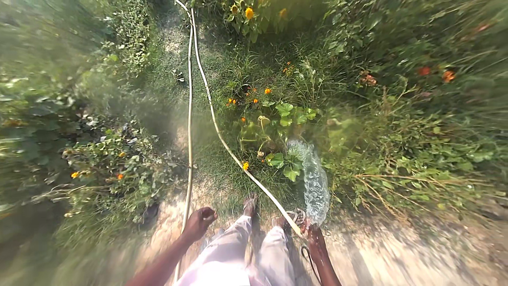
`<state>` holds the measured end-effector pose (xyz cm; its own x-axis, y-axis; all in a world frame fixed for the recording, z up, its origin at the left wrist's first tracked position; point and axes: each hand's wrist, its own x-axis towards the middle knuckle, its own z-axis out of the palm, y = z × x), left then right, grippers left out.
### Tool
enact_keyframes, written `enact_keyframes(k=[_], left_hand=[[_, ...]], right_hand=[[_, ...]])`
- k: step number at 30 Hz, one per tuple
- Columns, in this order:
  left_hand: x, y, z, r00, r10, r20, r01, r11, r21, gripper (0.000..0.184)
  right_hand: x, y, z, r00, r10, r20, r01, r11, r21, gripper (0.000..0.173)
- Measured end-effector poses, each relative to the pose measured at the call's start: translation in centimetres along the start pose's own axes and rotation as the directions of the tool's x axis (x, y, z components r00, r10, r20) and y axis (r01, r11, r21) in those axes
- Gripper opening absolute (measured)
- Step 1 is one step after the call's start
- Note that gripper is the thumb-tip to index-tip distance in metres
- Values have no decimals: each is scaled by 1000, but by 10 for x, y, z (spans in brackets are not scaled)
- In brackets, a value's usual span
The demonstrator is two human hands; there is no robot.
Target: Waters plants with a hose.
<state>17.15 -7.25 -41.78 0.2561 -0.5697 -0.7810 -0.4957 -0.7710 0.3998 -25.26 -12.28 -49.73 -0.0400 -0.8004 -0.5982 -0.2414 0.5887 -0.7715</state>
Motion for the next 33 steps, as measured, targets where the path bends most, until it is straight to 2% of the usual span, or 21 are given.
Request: enact_keyframes(k=[4,9,14,17,30,33], left_hand=[[2,-2,2,1000,26,-12,-26,1000,-5,32],[4,2,4,1000,7,-13,-7,1000,-13,30],[4,6,4,1000,6,-9,-6,1000,-25,30],[5,2,5,1000,17,-17,-18,999,-27,30],[9,-3,1,999,37,-35,-38,999,-28,29],[10,-2,0,999,39,-33,-39,999,-12,28]], right_hand=[[7,10,-2,1000,8,-4,-8,998,63,46],[7,10,-5,1000,16,7,-16,998,59,49],[1,0,-6,998,70,-3,-70,997,30,45],[8,12,-4,999,39,4,-39,999,22,48],[42,-9,16,992,17,121,2,988,-153,53],[44,-34,15,993,60,106,-43,987,-155,52]])
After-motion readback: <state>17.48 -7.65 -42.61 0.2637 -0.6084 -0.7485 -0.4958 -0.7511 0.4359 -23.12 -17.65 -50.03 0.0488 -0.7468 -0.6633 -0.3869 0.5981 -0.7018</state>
